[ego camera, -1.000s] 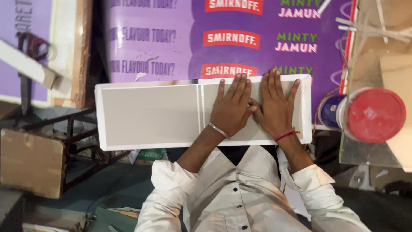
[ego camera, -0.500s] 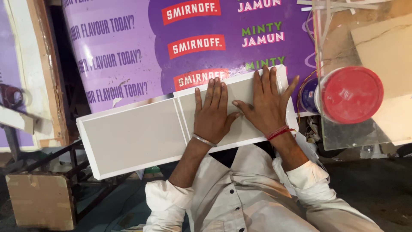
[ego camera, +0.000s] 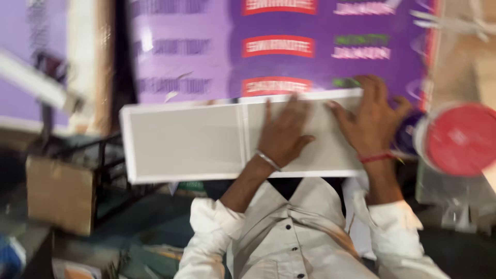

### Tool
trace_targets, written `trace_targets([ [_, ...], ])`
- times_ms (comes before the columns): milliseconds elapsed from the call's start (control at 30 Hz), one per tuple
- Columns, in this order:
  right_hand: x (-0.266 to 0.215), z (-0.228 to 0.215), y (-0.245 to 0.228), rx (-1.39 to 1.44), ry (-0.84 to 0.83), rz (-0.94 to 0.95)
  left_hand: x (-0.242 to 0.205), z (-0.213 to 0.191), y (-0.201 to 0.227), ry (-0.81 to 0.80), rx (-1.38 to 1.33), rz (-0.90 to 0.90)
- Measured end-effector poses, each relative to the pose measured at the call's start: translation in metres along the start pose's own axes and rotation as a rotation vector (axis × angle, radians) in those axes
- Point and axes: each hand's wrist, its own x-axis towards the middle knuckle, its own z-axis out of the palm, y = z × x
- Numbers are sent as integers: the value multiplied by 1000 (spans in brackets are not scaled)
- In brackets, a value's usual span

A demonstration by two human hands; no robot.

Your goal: The person repeatedly folds and unfolds a white hinged display board, pressing the edges and seams with both hands. The person handles the board one at a time, opening it to a vertical position and then closing it flat, repeating this cycle multiple times.

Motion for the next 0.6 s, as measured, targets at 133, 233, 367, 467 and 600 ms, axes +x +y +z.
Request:
trace_targets([
  [133, -3, -3, -1, -47, -88, -19, -70, -5, 21, 338, -340, -51],
  [233, -4, -5, -4, -13, -49, -71, -131, 1, 35, 424, -706, -350],
  [367, 1, -6, -6, 38, -84, -32, -179, 7, 29, 832, -1042, -880],
  [467, 2, 3, -9, 27, -143, -135, -184, -2, 4, 1024, -1345, -1350],
  [600, 0, 15, -9, -65, -187, -334, -170, -17, -16, 1000, -1516, -1195],
])
